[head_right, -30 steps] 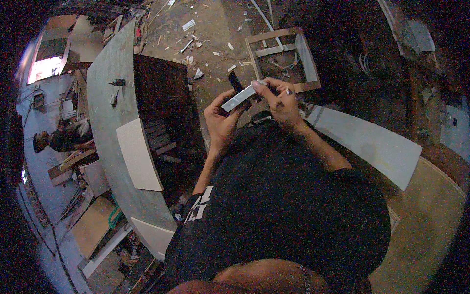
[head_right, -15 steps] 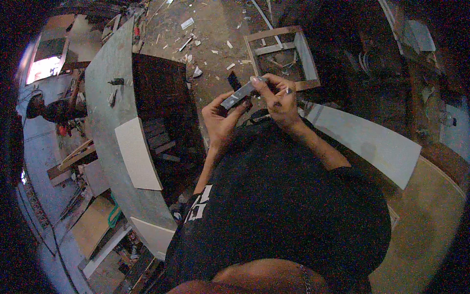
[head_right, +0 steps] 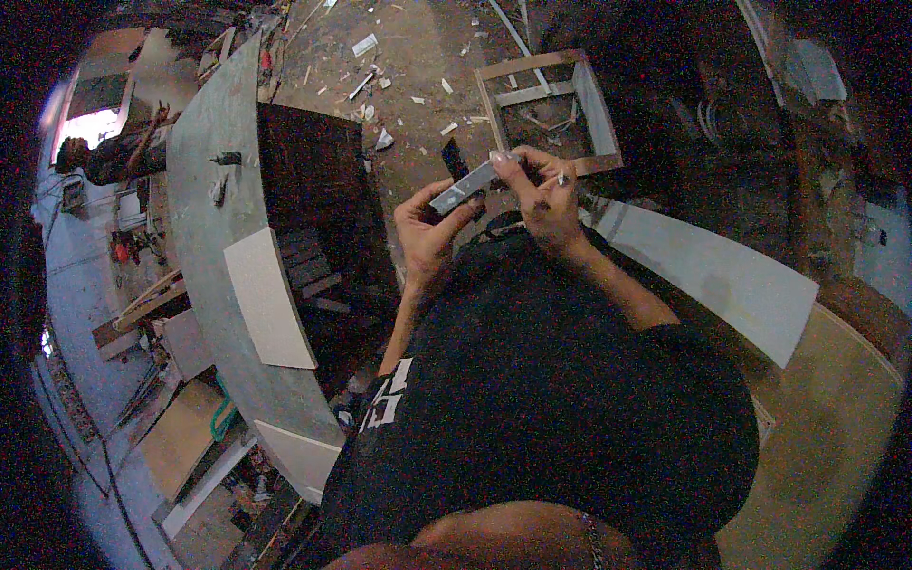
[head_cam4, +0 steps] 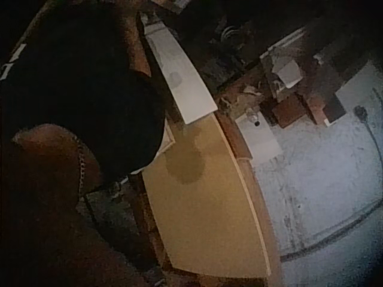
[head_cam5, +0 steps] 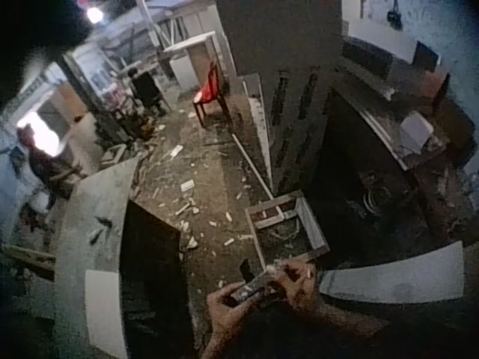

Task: The person cleans and scrapes the edges of white furniture panels using a small scraper blade by hand.

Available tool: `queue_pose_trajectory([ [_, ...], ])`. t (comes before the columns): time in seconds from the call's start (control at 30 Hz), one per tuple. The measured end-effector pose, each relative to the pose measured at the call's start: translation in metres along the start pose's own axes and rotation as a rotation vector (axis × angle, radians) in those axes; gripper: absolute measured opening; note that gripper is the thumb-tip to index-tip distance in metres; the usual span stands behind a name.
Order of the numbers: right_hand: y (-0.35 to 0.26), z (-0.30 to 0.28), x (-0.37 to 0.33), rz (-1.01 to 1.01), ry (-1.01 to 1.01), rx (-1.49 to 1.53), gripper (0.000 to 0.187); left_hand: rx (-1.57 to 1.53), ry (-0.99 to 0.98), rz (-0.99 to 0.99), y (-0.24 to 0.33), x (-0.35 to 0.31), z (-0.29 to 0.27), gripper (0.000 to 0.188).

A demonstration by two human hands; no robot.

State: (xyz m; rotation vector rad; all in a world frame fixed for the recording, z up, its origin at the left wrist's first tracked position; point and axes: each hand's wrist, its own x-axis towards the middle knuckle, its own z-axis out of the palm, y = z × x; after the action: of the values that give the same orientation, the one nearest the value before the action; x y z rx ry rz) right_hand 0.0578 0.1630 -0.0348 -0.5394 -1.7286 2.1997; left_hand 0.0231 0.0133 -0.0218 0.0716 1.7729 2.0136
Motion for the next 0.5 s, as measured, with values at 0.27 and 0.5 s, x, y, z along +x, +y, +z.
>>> queue_pose_trajectory([
  [0.27, 0.0018, -0.0015, 0.0029, 0.028, 0.015, 0.003, 0.024, 0.106, -0.024, -0.008, 0.0092, -0.0019, 0.0033, 0.022],
  [0.5, -0.0047, 0.0027, 0.0038, 0.061, 0.061, 0.056, 0.024, 0.135, -0.03, 0.065, 0.0078, -0.0026, 0.0053, 0.018],
])
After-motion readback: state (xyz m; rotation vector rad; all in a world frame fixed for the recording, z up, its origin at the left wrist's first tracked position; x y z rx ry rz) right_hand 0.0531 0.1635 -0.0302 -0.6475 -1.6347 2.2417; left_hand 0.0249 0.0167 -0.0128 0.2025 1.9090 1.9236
